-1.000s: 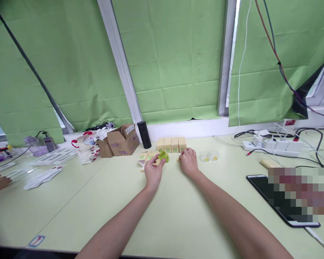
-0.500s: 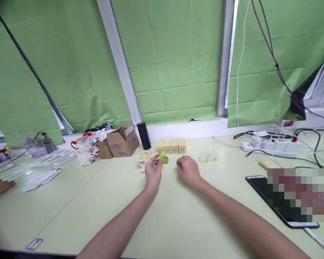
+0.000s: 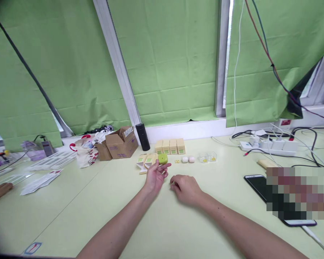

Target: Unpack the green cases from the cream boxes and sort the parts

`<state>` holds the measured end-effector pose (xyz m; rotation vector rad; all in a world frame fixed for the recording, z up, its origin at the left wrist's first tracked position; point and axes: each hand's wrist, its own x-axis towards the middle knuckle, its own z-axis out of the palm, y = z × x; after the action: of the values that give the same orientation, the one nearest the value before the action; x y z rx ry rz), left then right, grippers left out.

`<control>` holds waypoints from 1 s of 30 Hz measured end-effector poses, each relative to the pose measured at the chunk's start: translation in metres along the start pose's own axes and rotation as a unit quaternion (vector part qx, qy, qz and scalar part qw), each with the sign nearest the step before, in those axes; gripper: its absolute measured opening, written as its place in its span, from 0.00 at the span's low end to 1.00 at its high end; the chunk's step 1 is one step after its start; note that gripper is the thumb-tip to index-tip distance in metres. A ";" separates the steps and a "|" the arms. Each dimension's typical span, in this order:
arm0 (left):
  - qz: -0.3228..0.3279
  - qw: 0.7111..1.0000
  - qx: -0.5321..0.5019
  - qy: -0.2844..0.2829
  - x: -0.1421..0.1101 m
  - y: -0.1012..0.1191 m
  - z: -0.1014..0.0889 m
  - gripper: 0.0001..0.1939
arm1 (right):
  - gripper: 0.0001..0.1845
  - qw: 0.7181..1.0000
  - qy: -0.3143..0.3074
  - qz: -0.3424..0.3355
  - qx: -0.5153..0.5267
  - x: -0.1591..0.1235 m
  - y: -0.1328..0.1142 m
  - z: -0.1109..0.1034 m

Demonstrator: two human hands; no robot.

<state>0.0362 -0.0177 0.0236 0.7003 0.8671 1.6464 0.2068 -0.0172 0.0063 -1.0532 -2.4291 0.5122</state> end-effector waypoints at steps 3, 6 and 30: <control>0.000 1.000 -0.001 0.001 0.001 -0.002 -0.001 0.23 | 0.12 1.000 0.001 -0.015 -0.012 -0.001 0.001 0.000; 0.031 0.999 0.032 -0.003 0.004 -0.003 -0.003 0.23 | 0.13 1.000 0.000 -0.020 -0.012 -0.002 0.001 0.000; 0.293 0.606 0.740 0.000 0.073 -0.009 -0.001 0.08 | 0.12 0.999 -0.003 -0.043 -0.023 -0.002 0.003 0.000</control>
<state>0.0236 0.0545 0.0169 2.3013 2.1647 1.0345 0.2095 -0.0170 0.0042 -0.9605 -2.4907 0.4343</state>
